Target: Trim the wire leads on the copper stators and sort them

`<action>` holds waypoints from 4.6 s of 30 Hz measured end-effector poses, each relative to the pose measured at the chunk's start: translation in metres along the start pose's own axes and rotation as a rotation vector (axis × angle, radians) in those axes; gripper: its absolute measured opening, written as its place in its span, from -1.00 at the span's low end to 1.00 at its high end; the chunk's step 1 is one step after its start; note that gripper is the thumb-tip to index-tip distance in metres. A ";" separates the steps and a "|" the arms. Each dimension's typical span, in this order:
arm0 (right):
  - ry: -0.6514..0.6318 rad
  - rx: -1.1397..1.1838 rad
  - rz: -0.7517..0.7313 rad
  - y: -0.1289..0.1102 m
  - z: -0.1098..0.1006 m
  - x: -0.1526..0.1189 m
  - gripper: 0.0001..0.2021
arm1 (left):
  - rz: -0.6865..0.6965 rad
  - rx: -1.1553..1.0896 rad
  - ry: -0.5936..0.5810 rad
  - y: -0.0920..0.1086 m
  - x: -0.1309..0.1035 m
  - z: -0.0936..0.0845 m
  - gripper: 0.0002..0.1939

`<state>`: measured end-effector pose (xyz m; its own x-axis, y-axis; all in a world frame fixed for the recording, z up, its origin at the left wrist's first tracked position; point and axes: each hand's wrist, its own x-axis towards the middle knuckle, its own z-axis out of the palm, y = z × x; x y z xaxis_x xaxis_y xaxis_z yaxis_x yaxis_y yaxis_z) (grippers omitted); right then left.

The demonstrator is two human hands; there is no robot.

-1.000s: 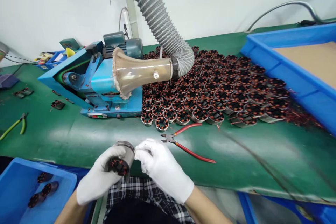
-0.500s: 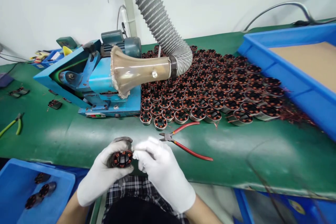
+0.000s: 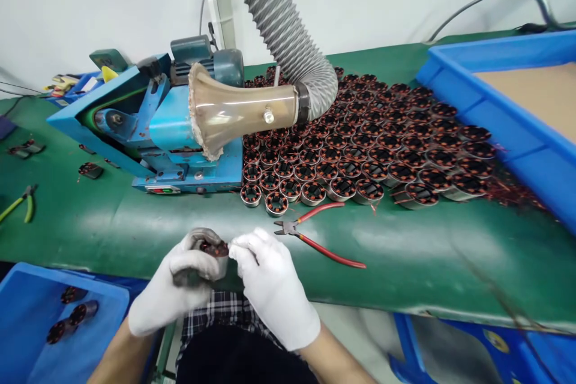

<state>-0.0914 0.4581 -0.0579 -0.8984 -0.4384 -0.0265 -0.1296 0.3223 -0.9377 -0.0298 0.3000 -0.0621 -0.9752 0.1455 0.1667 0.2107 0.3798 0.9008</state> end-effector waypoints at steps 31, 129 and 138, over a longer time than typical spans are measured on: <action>-0.251 -0.438 -0.031 0.026 0.026 0.012 -0.65 | -0.392 0.599 0.048 -0.042 -0.031 0.025 -0.02; -0.292 0.100 0.260 0.042 0.007 0.024 -0.92 | -0.287 0.126 0.115 -0.050 -0.004 0.006 -0.62; -0.180 -0.516 -0.115 0.058 0.023 0.041 -0.81 | -0.277 0.131 0.065 -0.051 -0.002 0.006 -0.60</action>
<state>-0.1260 0.4396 -0.1211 -0.7866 -0.6164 -0.0350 -0.4517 0.6132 -0.6480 -0.0378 0.2855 -0.1102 -0.9981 -0.0371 -0.0483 -0.0605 0.5122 0.8567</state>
